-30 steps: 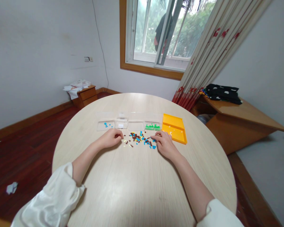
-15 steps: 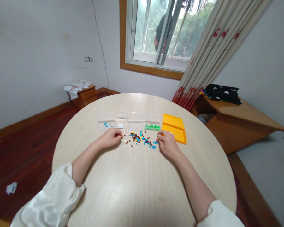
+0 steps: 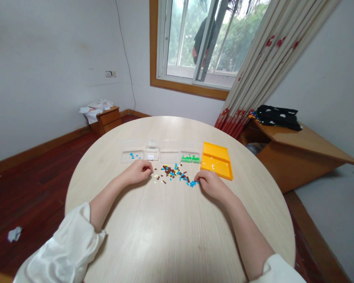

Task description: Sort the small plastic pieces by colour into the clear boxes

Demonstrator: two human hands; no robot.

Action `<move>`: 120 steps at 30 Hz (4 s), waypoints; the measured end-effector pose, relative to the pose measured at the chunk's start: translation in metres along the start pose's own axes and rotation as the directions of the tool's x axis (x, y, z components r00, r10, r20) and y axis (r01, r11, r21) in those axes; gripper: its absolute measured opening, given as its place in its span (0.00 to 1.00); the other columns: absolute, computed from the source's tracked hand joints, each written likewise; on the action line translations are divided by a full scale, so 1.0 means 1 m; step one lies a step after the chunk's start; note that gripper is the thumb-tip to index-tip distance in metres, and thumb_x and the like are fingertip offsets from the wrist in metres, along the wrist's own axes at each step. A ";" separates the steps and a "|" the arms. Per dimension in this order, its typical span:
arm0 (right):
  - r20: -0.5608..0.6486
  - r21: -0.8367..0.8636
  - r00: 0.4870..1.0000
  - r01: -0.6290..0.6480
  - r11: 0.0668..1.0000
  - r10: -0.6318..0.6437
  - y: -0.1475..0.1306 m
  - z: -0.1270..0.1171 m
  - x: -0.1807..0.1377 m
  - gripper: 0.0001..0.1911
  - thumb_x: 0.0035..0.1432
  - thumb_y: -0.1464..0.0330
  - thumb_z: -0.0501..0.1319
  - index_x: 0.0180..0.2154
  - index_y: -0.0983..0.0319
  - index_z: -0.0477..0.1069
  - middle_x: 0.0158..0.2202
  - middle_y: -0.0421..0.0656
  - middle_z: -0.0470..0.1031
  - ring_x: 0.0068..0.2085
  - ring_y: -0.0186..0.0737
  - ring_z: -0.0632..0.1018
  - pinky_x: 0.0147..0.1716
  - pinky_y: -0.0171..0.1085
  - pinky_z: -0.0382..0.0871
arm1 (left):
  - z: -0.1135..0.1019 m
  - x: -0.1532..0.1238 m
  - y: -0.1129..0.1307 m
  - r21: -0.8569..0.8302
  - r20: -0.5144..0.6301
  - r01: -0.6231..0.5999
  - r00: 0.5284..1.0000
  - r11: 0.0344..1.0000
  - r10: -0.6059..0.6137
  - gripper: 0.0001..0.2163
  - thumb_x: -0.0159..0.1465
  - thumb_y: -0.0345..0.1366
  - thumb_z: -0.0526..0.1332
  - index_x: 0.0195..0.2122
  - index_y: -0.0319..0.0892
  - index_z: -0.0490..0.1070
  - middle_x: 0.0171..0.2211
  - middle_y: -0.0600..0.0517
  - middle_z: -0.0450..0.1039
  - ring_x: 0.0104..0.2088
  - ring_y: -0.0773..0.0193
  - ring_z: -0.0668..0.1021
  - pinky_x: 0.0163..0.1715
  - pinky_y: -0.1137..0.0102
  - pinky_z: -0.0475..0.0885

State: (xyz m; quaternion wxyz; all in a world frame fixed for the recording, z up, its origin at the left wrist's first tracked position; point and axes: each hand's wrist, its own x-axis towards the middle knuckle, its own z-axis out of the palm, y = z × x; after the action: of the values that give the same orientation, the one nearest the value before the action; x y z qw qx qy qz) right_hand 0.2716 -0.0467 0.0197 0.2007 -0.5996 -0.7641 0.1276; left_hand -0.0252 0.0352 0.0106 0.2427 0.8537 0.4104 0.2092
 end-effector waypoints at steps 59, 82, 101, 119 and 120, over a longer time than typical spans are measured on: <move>0.099 0.068 0.991 0.082 0.994 -0.089 -0.020 0.003 -0.004 0.18 0.51 0.79 0.51 0.34 0.62 0.77 0.36 0.43 0.79 0.39 0.38 0.76 0.43 0.36 0.67 | 0.035 -0.017 0.065 0.124 0.112 -0.408 0.911 0.904 0.396 0.15 0.64 0.42 0.53 0.47 0.44 0.72 0.48 0.43 0.63 0.48 0.52 0.65 0.48 0.56 0.61; 0.271 0.245 0.960 0.009 0.969 -0.077 -0.034 -0.004 -0.006 0.17 0.49 0.78 0.50 0.32 0.63 0.77 0.32 0.42 0.78 0.34 0.35 0.75 0.37 0.32 0.65 | 0.035 -0.011 0.063 0.151 -0.052 -0.342 0.934 0.927 0.353 0.15 0.66 0.35 0.49 0.25 0.39 0.68 0.34 0.47 0.68 0.38 0.60 0.67 0.40 0.64 0.62; 0.096 0.078 0.995 0.024 0.997 -0.031 -0.029 0.010 -0.003 0.23 0.56 0.77 0.48 0.49 0.64 0.72 0.49 0.47 0.75 0.50 0.42 0.75 0.52 0.41 0.66 | 0.023 -0.012 0.053 0.104 0.121 -0.280 0.956 0.954 0.267 0.15 0.56 0.26 0.53 0.39 0.45 0.76 0.44 0.47 0.62 0.47 0.55 0.64 0.50 0.56 0.59; 0.170 0.097 0.985 0.015 0.995 -0.032 -0.034 0.008 -0.004 0.21 0.54 0.78 0.49 0.40 0.62 0.77 0.43 0.45 0.79 0.45 0.40 0.77 0.49 0.38 0.67 | 0.025 -0.013 0.055 0.114 0.089 -0.271 0.961 0.956 0.262 0.19 0.57 0.24 0.50 0.45 0.44 0.73 0.46 0.46 0.62 0.47 0.55 0.63 0.51 0.56 0.60; 0.177 0.121 0.983 0.027 0.992 -0.048 -0.035 0.006 -0.004 0.20 0.54 0.78 0.48 0.39 0.62 0.77 0.41 0.44 0.79 0.44 0.39 0.77 0.48 0.37 0.67 | 0.025 -0.013 0.056 0.112 0.092 -0.271 0.961 0.956 0.262 0.18 0.57 0.24 0.51 0.44 0.44 0.73 0.46 0.46 0.62 0.47 0.55 0.63 0.51 0.56 0.60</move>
State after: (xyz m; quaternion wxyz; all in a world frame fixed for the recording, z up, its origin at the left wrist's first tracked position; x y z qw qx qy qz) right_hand 0.2389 -0.0594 0.0288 0.1684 -0.5582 -0.7814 0.2225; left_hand 0.0146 -0.0120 0.0210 0.1743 0.9220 0.2943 0.1814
